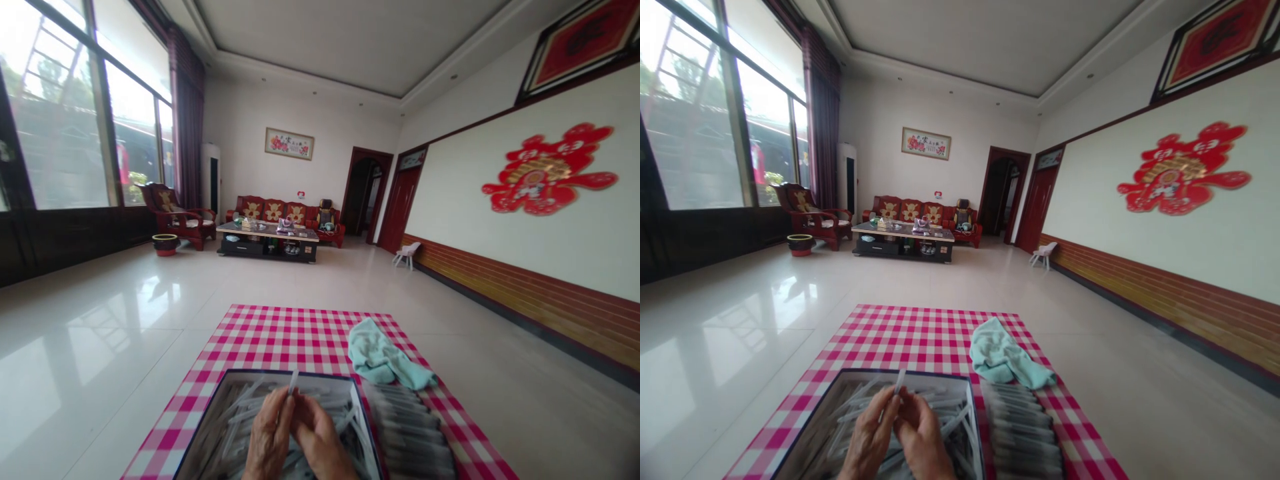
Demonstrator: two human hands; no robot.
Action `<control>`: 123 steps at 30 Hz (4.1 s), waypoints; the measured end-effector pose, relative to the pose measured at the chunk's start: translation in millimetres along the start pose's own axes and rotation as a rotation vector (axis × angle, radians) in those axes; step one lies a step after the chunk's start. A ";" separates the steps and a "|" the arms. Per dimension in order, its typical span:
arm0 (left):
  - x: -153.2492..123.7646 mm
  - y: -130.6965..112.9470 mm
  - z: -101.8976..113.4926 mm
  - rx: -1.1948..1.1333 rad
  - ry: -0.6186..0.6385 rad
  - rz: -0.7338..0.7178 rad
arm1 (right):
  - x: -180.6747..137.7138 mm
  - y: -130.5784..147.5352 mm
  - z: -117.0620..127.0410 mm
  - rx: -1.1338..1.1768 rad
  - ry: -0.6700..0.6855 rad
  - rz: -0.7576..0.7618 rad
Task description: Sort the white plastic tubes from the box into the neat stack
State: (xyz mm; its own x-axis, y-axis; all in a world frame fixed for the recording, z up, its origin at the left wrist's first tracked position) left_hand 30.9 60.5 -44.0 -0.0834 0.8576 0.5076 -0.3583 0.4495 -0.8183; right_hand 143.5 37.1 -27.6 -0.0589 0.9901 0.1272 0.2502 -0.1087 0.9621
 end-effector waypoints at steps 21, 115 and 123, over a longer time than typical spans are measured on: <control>-6.6 14.0 0.3 0.406 -0.066 -0.297 | -40.5 101.8 168.6 -1.121 -0.284 0.385; -7.2 -9.9 0.9 0.932 0.568 -0.002 | -91.3 0.4 40.9 -1.391 0.067 0.216; -5.0 -2.9 -18.6 0.920 0.569 -0.102 | -93.2 -8.8 44.7 -1.403 0.043 0.218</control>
State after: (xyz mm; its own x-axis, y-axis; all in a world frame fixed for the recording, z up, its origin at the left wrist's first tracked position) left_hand 49.7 59.6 -49.2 0.3441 0.9237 0.1682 -0.9186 0.3683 -0.1432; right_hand 190.0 -50.2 -58.6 -0.1791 0.9419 0.2843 -0.8921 -0.2773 0.3567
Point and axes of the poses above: each hand's wrist, its own x-axis towards the middle knuckle, its own z-axis out of the back of the hand, y = z × x, the point moved 4 cm from there along x, towards the middle knuckle, and after that the axes turned 6 degrees about z, right-handed, at the moved point
